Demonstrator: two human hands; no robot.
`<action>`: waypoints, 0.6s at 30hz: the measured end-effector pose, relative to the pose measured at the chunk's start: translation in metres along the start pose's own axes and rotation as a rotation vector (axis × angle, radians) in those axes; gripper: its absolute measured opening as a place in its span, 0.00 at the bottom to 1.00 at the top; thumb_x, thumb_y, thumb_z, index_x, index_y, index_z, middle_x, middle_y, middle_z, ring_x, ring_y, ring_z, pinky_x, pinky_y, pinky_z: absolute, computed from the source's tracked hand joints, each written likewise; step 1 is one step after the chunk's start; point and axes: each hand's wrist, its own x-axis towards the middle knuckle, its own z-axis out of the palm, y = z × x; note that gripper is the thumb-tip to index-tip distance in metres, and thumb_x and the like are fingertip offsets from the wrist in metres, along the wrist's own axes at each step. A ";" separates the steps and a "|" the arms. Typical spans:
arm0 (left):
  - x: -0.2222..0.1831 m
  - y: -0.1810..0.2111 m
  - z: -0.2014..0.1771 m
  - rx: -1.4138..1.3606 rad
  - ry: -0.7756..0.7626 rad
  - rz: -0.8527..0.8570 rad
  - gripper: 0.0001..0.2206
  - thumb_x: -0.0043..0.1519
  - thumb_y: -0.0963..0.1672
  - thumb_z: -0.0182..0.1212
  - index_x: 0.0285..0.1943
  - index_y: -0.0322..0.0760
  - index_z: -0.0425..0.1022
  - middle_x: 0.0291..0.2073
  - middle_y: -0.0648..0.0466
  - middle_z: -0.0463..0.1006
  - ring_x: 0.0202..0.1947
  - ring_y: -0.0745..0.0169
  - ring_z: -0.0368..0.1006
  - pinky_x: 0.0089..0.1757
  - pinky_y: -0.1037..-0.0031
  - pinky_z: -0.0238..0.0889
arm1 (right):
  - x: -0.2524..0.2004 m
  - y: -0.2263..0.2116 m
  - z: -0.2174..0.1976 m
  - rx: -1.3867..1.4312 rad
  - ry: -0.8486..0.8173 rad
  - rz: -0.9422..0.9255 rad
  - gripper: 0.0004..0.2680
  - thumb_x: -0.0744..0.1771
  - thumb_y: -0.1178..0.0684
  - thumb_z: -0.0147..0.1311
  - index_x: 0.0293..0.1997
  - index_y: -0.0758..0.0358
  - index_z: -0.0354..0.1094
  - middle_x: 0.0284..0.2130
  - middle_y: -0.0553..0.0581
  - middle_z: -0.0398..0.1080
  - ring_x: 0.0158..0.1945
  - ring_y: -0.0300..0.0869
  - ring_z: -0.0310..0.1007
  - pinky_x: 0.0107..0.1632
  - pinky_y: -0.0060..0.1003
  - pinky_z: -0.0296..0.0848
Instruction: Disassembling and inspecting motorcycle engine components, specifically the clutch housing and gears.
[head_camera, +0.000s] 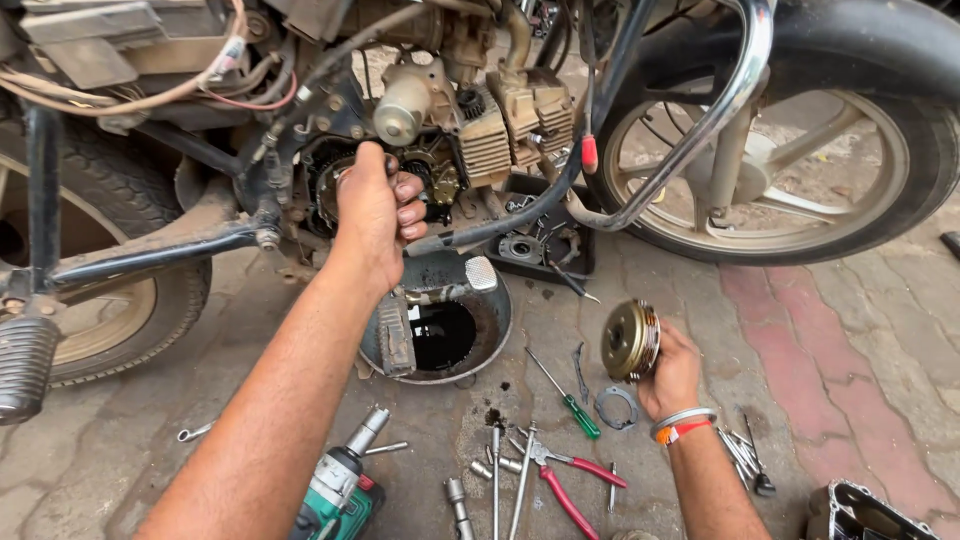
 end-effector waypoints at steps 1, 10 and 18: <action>0.001 -0.004 0.001 0.042 0.021 0.000 0.10 0.63 0.48 0.47 0.29 0.47 0.57 0.17 0.61 0.58 0.15 0.72 0.50 0.19 0.75 0.44 | 0.001 0.009 -0.016 -0.074 0.048 0.006 0.10 0.69 0.58 0.45 0.51 0.65 0.72 0.42 0.55 0.76 0.43 0.39 0.77 0.45 0.36 0.76; 0.019 -0.037 0.008 0.169 0.056 -0.019 0.10 0.65 0.47 0.44 0.33 0.42 0.56 0.20 0.59 0.63 0.16 0.72 0.55 0.19 0.74 0.50 | 0.021 0.068 -0.055 -1.295 -0.047 -0.415 0.06 0.67 0.57 0.51 0.39 0.71 0.69 0.35 0.71 0.72 0.43 0.66 0.69 0.46 0.55 0.66; 0.020 -0.077 -0.002 0.383 0.142 -0.062 0.17 0.65 0.51 0.43 0.31 0.34 0.63 0.18 0.53 0.67 0.13 0.66 0.59 0.17 0.73 0.53 | 0.108 0.172 -0.093 -1.571 -0.121 -0.569 0.08 0.64 0.54 0.52 0.38 0.72 0.68 0.36 0.73 0.71 0.46 0.66 0.70 0.51 0.57 0.70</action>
